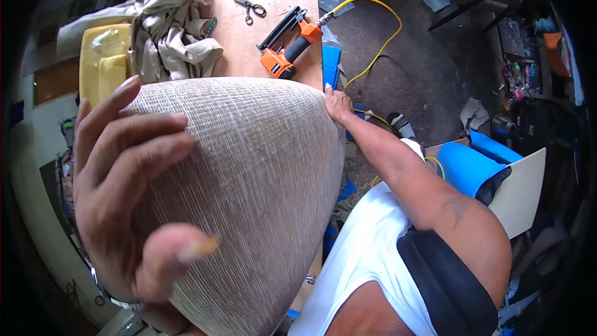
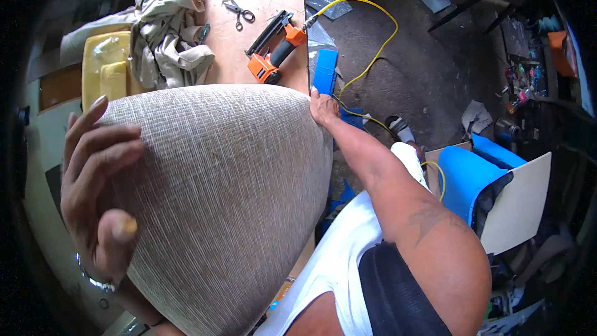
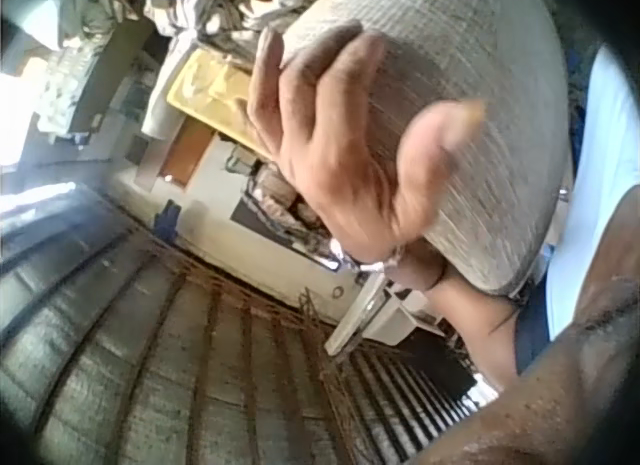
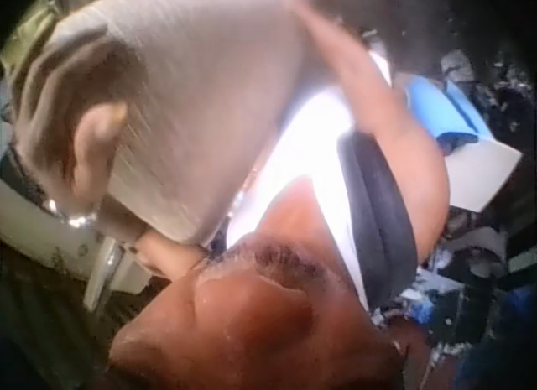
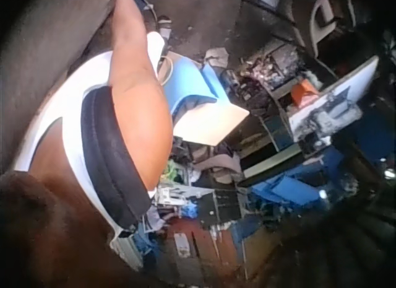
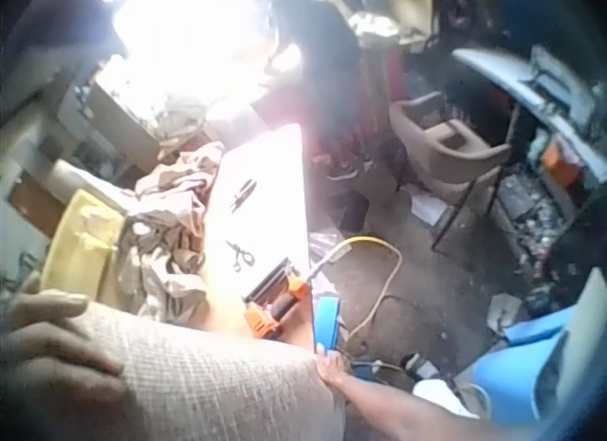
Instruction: The person uses a pneumatic staple gun to attach beige fabric to a wooden furniture frame. They repeatedly pull the fabric taut with their hands and fire staples along the edges to secure it. The person rotates the frame to access different sides and continues stapling until the fabric is fully attached.
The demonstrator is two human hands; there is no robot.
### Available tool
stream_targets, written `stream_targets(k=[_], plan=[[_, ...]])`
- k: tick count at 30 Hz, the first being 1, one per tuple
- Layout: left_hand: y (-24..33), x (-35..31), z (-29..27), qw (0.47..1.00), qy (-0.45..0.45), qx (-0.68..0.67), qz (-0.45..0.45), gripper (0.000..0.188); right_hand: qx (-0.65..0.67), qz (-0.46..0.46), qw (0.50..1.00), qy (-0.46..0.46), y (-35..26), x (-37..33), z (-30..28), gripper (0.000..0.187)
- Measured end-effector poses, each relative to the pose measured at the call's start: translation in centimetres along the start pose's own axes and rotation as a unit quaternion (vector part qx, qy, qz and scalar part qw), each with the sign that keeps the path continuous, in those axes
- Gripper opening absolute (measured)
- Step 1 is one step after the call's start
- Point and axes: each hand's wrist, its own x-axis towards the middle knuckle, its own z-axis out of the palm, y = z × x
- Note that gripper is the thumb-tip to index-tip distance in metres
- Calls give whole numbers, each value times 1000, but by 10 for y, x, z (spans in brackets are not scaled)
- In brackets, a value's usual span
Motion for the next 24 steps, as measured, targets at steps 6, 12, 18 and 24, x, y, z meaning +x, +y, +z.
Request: stream_targets(k=[6, 12, 18, 24], plan=[[13, 9, -13, 996, -65, 61, -16, 63, -58, 14, 998, 6, 16, 19, 1, 69], [-6, -9, -1, 1000, 7, 25, 12, 53, -40, 34, 999, 11, 13, 10, 17, 74], [-25, -12, -12, 984, 52, 103, 138, 47, 110, 29, 993, -26, 25, -25, 5, 100], [32, -113, 32, 991, 133, -8, 7, 54, 422, 63, 873, -235, 143, -135, 54, 98]])
